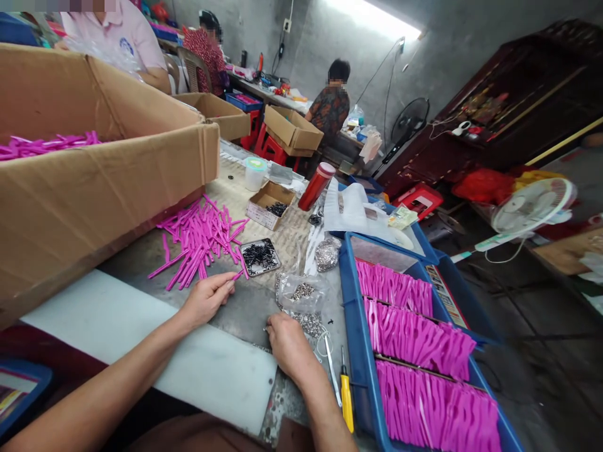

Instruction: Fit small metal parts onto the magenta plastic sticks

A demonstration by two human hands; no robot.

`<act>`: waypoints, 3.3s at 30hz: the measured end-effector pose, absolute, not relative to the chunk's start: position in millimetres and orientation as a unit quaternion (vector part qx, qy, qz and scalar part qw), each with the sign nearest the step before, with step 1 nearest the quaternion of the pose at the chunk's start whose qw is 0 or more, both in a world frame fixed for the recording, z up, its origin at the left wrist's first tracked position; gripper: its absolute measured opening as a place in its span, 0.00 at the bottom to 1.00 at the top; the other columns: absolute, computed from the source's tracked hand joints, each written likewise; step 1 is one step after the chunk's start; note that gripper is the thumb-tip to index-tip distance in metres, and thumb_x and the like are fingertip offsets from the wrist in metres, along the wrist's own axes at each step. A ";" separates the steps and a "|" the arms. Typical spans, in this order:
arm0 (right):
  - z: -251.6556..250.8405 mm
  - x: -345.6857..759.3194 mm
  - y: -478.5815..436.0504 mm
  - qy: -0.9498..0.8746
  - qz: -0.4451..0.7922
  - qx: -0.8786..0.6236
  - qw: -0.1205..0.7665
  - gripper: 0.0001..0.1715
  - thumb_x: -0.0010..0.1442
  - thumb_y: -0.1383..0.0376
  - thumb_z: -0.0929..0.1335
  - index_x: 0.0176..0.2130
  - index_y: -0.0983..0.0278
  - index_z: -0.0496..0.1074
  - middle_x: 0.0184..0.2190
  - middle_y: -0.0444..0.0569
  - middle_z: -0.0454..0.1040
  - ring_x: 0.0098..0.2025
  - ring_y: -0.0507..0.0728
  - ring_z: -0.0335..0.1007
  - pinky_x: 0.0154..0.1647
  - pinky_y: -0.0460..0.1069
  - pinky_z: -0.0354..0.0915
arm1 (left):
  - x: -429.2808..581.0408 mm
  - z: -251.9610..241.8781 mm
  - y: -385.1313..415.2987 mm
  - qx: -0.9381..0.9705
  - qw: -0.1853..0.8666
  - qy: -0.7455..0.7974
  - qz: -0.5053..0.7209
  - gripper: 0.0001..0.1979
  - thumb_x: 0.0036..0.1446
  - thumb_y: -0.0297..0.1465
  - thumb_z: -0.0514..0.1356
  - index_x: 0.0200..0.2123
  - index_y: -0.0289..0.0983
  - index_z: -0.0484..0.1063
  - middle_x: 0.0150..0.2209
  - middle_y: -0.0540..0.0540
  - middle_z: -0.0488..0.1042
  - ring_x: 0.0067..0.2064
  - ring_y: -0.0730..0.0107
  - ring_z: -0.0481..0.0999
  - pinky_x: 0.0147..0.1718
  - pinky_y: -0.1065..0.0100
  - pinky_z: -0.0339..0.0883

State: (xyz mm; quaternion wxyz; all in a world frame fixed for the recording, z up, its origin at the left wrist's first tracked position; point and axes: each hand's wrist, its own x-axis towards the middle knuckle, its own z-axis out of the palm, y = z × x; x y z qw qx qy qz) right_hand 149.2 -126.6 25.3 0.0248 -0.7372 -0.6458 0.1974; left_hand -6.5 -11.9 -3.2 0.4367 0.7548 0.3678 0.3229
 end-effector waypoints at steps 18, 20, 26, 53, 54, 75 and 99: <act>13.9 144.8 -128.1 -0.675 0.139 -0.725 0.009 0.12 0.54 0.74 0.59 0.30 0.67 0.70 0.28 0.51 0.70 0.33 0.55 0.66 0.35 0.45 0.58 | -6.5 -5.0 -11.9 0.759 0.419 0.374 0.329 0.14 0.53 0.30 0.48 0.37 0.33 0.71 0.23 0.50 0.68 0.22 0.76 0.65 0.22 0.75 0.60; 13.5 143.0 -128.0 -0.669 0.132 -0.731 0.005 0.12 0.54 0.74 0.58 0.30 0.67 0.69 0.28 0.52 0.70 0.33 0.55 0.66 0.35 0.45 0.58 | -6.7 -2.8 -12.3 0.761 0.413 0.374 0.332 0.13 0.53 0.30 0.49 0.36 0.33 0.71 0.24 0.49 0.69 0.24 0.74 0.66 0.24 0.74 0.61; 15.8 135.7 -126.1 -0.635 0.131 -0.761 -0.006 0.13 0.52 0.76 0.57 0.30 0.68 0.68 0.29 0.54 0.70 0.34 0.57 0.66 0.34 0.46 0.58 | -7.8 4.2 -14.4 0.770 0.393 0.366 0.345 0.12 0.52 0.29 0.50 0.34 0.34 0.72 0.24 0.50 0.66 0.27 0.74 0.66 0.27 0.74 0.61; 23.8 111.4 -120.2 -0.239 0.418 -0.512 0.711 0.07 0.44 0.64 0.66 0.26 0.65 0.64 0.14 0.36 0.56 0.16 0.46 0.47 0.18 0.43 0.47 | 3.7 28.3 -69.4 0.641 0.588 0.324 0.372 0.16 0.50 0.30 0.53 0.44 0.36 0.70 0.26 0.49 0.61 0.20 0.80 0.57 0.16 0.77 0.55; 25.5 109.6 -120.3 -0.226 0.428 -0.494 0.722 0.08 0.44 0.64 0.66 0.26 0.65 0.64 0.14 0.36 0.56 0.16 0.46 0.47 0.19 0.43 0.47 | 3.6 30.0 -72.7 0.647 0.583 0.322 0.371 0.16 0.50 0.30 0.53 0.43 0.36 0.70 0.26 0.49 0.62 0.20 0.80 0.58 0.16 0.77 0.55; 27.2 102.4 -127.6 -0.237 0.420 -0.439 0.758 0.09 0.50 0.61 0.66 0.26 0.66 0.66 0.17 0.39 0.59 0.19 0.46 0.48 0.20 0.42 0.48 | 6.1 46.2 -95.7 0.705 0.506 0.277 0.413 0.14 0.53 0.28 0.52 0.42 0.37 0.70 0.29 0.46 0.71 0.31 0.71 0.69 0.31 0.71 0.65; 25.2 113.4 -130.5 -0.373 0.303 -0.543 0.689 0.06 0.52 0.63 0.64 0.27 0.64 0.65 0.21 0.41 0.61 0.25 0.50 0.56 0.26 0.44 0.55 | 8.6 44.1 -98.0 0.679 0.530 0.302 0.409 0.14 0.52 0.29 0.53 0.42 0.36 0.71 0.28 0.46 0.70 0.28 0.71 0.69 0.28 0.71 0.66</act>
